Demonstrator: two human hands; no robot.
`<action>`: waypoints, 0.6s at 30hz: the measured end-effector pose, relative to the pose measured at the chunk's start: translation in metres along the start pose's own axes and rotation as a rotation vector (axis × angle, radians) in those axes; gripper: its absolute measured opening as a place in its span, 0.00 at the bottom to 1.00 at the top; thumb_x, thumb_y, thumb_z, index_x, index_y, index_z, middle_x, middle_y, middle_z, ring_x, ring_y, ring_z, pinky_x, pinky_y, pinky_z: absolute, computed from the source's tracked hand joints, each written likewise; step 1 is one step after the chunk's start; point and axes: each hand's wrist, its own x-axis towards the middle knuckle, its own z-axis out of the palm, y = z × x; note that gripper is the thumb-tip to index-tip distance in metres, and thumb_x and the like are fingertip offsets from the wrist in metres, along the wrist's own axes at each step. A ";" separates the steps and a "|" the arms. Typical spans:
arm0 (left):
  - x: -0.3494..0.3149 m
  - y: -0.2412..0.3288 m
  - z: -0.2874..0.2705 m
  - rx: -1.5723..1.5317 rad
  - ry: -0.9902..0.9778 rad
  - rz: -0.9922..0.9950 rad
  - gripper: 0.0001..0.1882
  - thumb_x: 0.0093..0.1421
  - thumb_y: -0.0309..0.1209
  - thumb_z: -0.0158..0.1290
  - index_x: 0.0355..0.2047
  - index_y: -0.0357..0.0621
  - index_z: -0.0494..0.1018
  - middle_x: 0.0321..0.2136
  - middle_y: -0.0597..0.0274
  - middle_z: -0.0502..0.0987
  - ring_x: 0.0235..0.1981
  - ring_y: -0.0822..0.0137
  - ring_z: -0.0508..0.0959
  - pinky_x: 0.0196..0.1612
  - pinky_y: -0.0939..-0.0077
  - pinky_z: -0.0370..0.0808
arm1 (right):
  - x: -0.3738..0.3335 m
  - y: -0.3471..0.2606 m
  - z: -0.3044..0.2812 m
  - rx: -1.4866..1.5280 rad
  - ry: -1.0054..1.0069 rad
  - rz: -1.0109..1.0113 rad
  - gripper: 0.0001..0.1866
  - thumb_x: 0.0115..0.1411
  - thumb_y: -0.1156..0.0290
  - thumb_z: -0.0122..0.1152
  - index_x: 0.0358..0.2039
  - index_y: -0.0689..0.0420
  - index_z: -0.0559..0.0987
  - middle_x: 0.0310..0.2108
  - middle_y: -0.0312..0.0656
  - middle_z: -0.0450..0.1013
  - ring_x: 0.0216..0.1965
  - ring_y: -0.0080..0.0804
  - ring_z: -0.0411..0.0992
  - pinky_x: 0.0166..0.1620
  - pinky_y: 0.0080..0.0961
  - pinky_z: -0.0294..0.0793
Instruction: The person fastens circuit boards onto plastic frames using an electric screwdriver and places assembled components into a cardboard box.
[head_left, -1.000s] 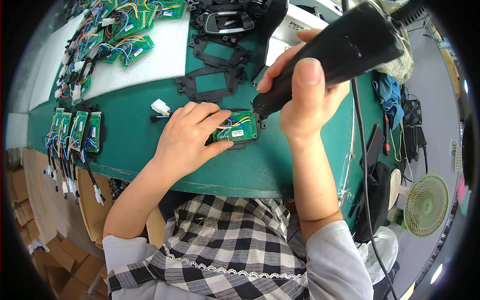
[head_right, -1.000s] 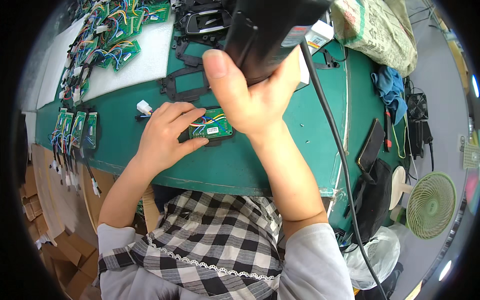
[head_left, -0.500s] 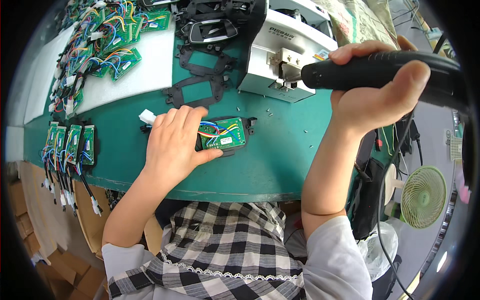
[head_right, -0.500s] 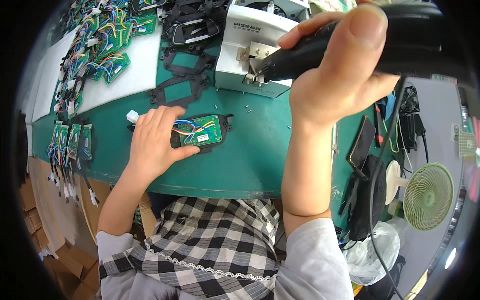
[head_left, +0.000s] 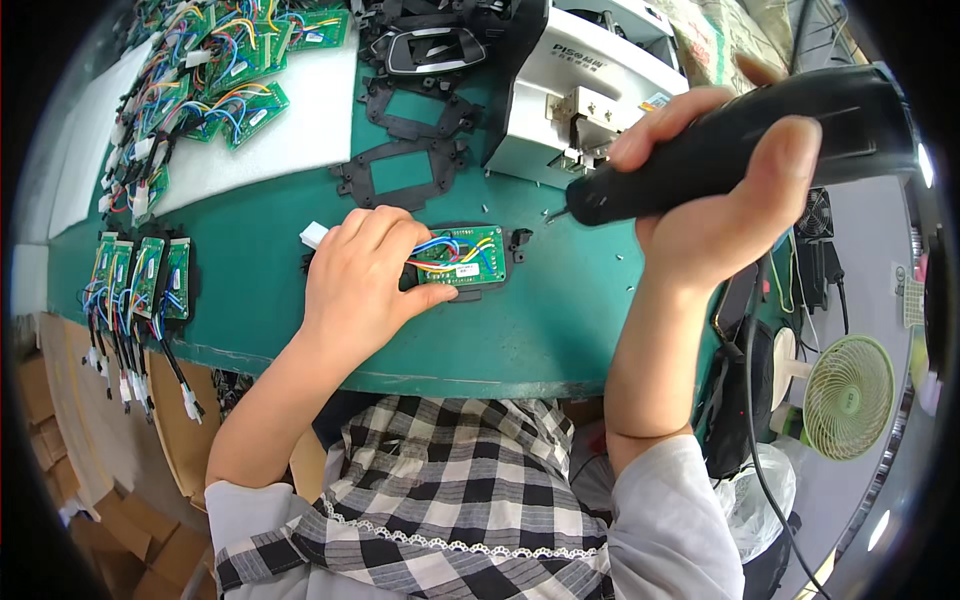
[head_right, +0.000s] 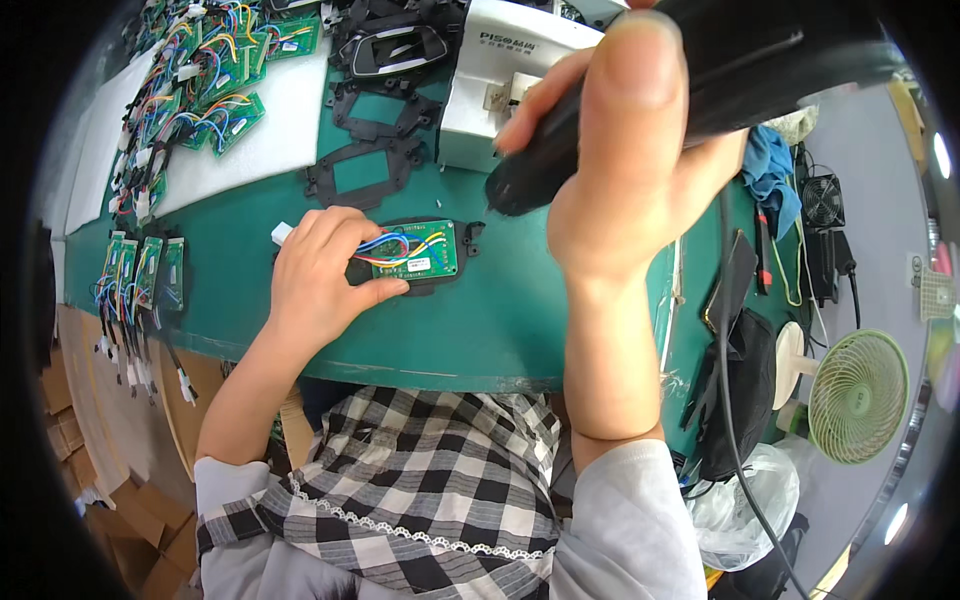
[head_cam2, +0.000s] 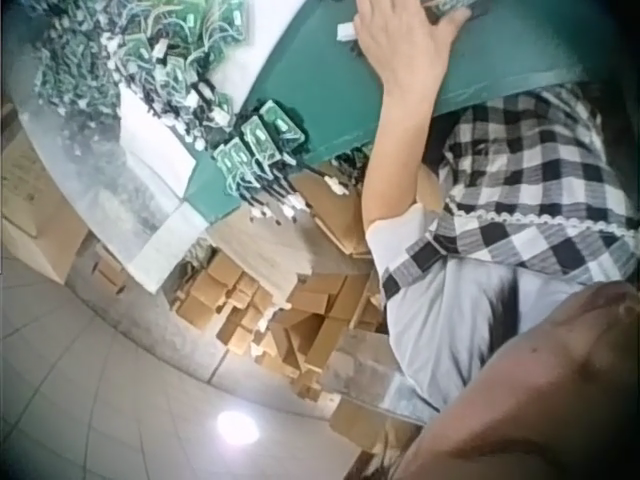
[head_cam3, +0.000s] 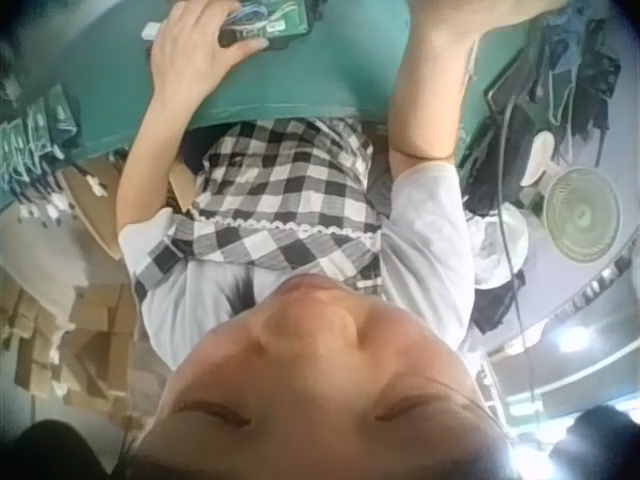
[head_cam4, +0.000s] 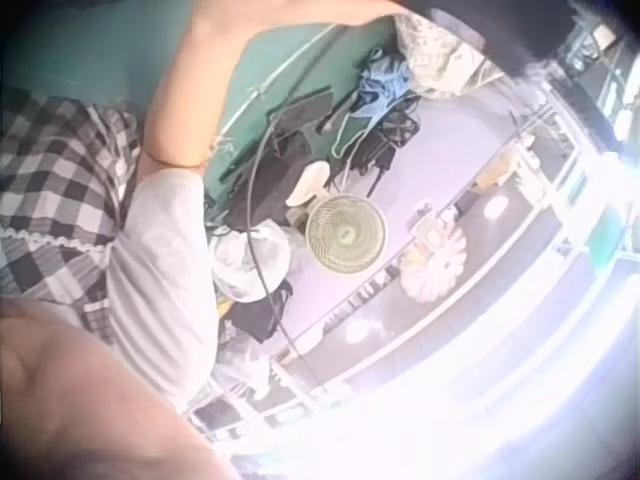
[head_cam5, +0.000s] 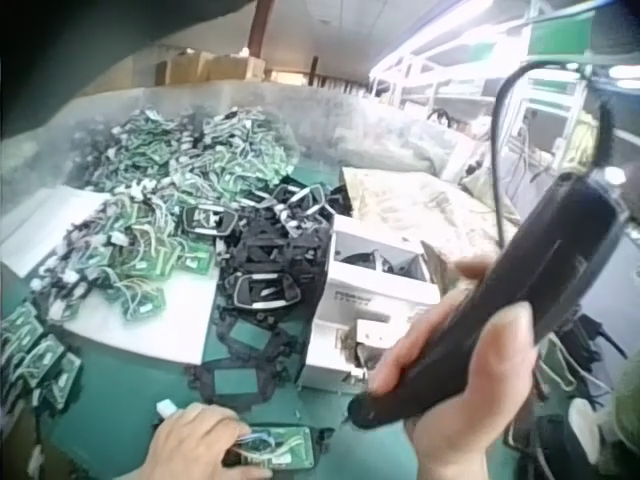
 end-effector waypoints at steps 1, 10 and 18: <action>-0.001 -0.001 0.000 0.005 0.014 0.012 0.25 0.34 0.36 0.70 0.32 0.43 0.73 0.36 0.62 0.74 0.37 0.58 0.73 0.39 0.66 0.71 | -0.010 0.002 0.001 0.004 -0.032 -0.005 0.41 0.56 0.39 0.50 0.47 0.70 0.60 0.17 0.47 0.68 0.13 0.35 0.68 0.17 0.26 0.69; -0.002 -0.001 0.000 0.038 0.020 0.011 0.25 0.33 0.37 0.69 0.33 0.43 0.74 0.36 0.64 0.74 0.38 0.59 0.74 0.39 0.67 0.72 | -0.048 0.011 0.016 0.095 -0.071 0.070 0.40 0.56 0.40 0.53 0.47 0.70 0.60 0.18 0.48 0.68 0.12 0.33 0.68 0.16 0.25 0.70; -0.005 -0.010 -0.001 -0.025 0.035 0.070 0.25 0.34 0.36 0.69 0.34 0.42 0.75 0.37 0.63 0.75 0.39 0.59 0.74 0.40 0.66 0.73 | -0.063 0.011 0.023 0.096 -0.088 0.070 0.44 0.52 0.35 0.56 0.47 0.67 0.60 0.19 0.46 0.68 0.15 0.32 0.69 0.19 0.25 0.72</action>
